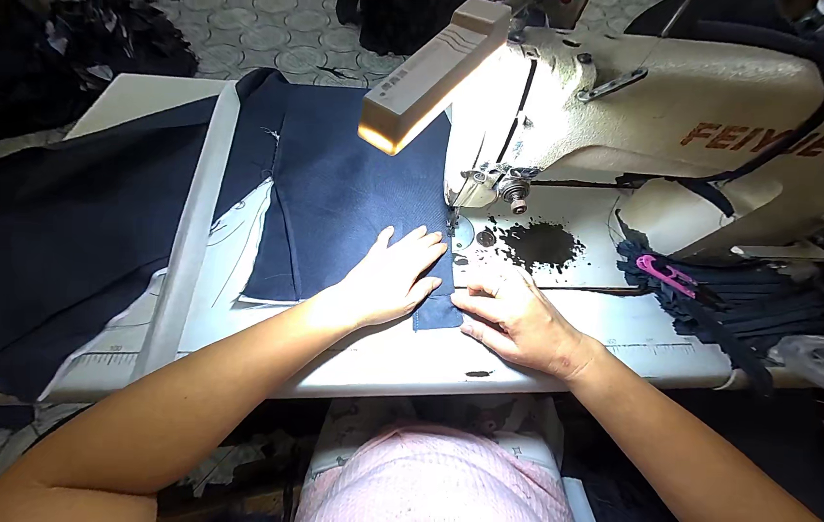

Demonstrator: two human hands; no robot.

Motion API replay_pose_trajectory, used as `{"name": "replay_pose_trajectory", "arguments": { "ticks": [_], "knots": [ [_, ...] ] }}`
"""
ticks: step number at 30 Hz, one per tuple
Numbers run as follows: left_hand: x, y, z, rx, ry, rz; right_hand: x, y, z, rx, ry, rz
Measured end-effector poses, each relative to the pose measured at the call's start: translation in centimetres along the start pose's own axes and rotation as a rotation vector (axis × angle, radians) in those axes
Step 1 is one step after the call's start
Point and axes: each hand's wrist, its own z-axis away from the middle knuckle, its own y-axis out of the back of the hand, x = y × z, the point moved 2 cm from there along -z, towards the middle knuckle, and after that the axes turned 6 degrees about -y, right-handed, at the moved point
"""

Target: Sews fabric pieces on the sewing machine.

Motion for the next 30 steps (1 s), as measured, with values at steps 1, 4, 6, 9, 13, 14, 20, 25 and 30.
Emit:
{"name": "replay_pose_trajectory", "arguments": {
  "ticks": [1, 4, 6, 9, 13, 14, 20, 25, 30],
  "knots": [
    [-0.2, 0.1, 0.1, -0.003, -0.005, 0.002, 0.0, 0.1, -0.1, 0.001, 0.003, -0.006],
    [-0.7, 0.3, 0.2, -0.018, -0.019, 0.02, 0.2, 0.2, -0.2, -0.005, 0.013, -0.008],
    [-0.7, 0.3, 0.3, -0.01, -0.026, 0.022, 0.3, 0.3, -0.3, -0.021, 0.017, -0.02],
    [-0.2, 0.1, 0.3, 0.006, -0.016, 0.0, 0.4, 0.3, -0.4, -0.046, 0.041, -0.02],
    [0.1, -0.2, 0.1, 0.006, 0.012, -0.024, 0.9, 0.8, -0.5, -0.082, 0.065, -0.016],
    [0.1, -0.2, 0.1, 0.002, 0.015, -0.022, 1.0, 0.8, -0.5, -0.089, 0.067, -0.019],
    [-0.9, 0.1, -0.9, -0.015, 0.023, -0.022, 1.6, 0.5, -1.5, -0.082, 0.045, -0.017],
    [-2.1, 0.8, -2.2, -0.041, 0.048, 0.002, 2.5, 0.5, -2.7, -0.1, 0.038, 0.019],
    [-3.6, 1.3, -3.8, -0.046, 0.052, 0.005, 3.3, -0.1, -3.8, -0.063, -0.038, 0.008]
  ]
}}
